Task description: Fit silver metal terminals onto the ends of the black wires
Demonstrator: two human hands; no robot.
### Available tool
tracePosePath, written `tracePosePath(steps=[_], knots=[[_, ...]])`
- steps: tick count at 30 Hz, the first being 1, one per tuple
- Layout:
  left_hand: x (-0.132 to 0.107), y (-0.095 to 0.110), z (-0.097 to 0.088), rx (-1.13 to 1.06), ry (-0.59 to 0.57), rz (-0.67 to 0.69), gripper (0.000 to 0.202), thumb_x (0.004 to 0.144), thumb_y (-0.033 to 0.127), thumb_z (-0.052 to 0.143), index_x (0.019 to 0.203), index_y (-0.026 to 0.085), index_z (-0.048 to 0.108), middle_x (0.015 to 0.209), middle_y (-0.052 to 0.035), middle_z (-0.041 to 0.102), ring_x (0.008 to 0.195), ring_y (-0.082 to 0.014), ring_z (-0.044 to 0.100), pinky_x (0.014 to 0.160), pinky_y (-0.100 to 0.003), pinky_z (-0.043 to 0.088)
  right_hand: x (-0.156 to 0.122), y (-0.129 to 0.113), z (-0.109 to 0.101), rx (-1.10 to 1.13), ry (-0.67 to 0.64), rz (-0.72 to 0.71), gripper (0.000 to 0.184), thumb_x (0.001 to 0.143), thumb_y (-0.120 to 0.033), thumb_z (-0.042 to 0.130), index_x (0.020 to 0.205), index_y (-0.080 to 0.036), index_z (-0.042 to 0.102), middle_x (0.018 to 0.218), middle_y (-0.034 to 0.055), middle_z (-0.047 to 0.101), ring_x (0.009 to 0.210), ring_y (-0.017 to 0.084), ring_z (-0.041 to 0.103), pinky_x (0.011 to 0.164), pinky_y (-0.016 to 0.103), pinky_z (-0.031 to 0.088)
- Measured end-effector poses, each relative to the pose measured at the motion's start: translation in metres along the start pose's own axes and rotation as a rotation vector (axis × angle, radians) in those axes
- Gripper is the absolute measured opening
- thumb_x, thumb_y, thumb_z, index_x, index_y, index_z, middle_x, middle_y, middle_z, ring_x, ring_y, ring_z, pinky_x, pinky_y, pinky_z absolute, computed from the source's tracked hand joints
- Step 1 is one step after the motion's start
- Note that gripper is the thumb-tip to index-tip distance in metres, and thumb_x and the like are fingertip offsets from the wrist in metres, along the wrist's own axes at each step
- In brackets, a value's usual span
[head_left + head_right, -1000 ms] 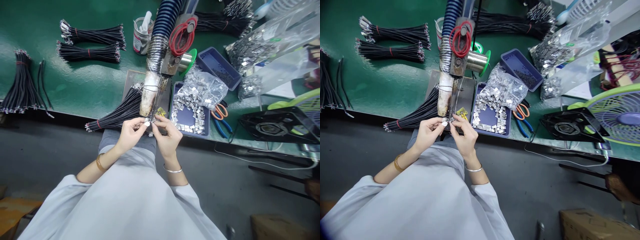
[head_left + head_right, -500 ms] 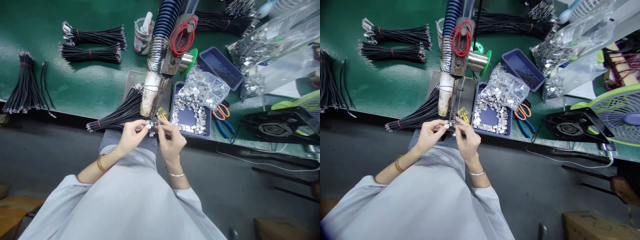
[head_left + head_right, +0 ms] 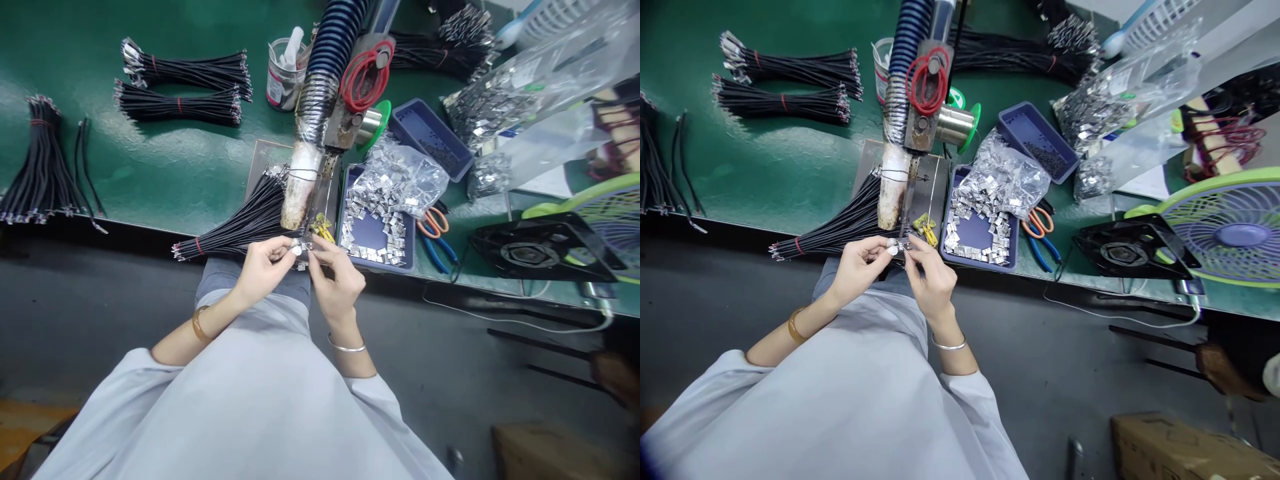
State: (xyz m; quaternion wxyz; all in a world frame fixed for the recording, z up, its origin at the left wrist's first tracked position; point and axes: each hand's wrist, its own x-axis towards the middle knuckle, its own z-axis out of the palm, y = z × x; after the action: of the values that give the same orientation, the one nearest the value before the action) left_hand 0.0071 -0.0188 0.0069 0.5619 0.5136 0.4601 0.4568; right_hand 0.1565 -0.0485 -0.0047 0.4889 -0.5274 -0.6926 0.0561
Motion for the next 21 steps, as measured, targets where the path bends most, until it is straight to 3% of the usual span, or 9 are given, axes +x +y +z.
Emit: tracePosePath(steps=[8, 14, 21], knots=[[0.0014, -0.0004, 0.0021, 0.002, 0.004, -0.004, 0.021, 0.079, 0.033, 0.068, 0.073, 0.014, 0.073, 0.062, 0.0007, 0.059, 0.057, -0.009, 0.045, 0.054, -0.02, 0.039, 0.0032, 0.0011, 0.0074, 0.042, 0.03, 0.03, 0.01, 0.094, -0.017, 0.065, 0.086, -0.024, 0.064, 0.102, 0.0065, 0.082, 0.094, 0.02, 0.08, 0.077, 0.031, 0.065], [0.0044, -0.0017, 0.0039, 0.02, 0.04, -0.017, 0.022, 0.08, 0.036, 0.071, 0.073, 0.016, 0.068, 0.056, 0.0046, 0.047, 0.052, -0.0076, 0.036, 0.049, -0.02, 0.03, 0.006, 0.0039, 0.0096, 0.058, 0.008, 0.05, 0.01, 0.094, -0.018, 0.063, 0.086, -0.024, 0.066, 0.103, 0.0061, 0.082, 0.096, 0.021, 0.08, 0.079, 0.034, 0.065], [0.0064, 0.001, 0.0037, 0.024, 0.027, -0.015, 0.019, 0.08, 0.033, 0.067, 0.074, 0.016, 0.066, 0.057, 0.0048, 0.043, 0.053, -0.008, 0.034, 0.049, -0.02, 0.03, 0.0096, 0.0014, 0.0085, 0.037, 0.043, -0.017, 0.012, 0.091, -0.014, 0.068, 0.087, -0.025, 0.067, 0.103, 0.0049, 0.082, 0.093, 0.02, 0.08, 0.079, 0.032, 0.066]])
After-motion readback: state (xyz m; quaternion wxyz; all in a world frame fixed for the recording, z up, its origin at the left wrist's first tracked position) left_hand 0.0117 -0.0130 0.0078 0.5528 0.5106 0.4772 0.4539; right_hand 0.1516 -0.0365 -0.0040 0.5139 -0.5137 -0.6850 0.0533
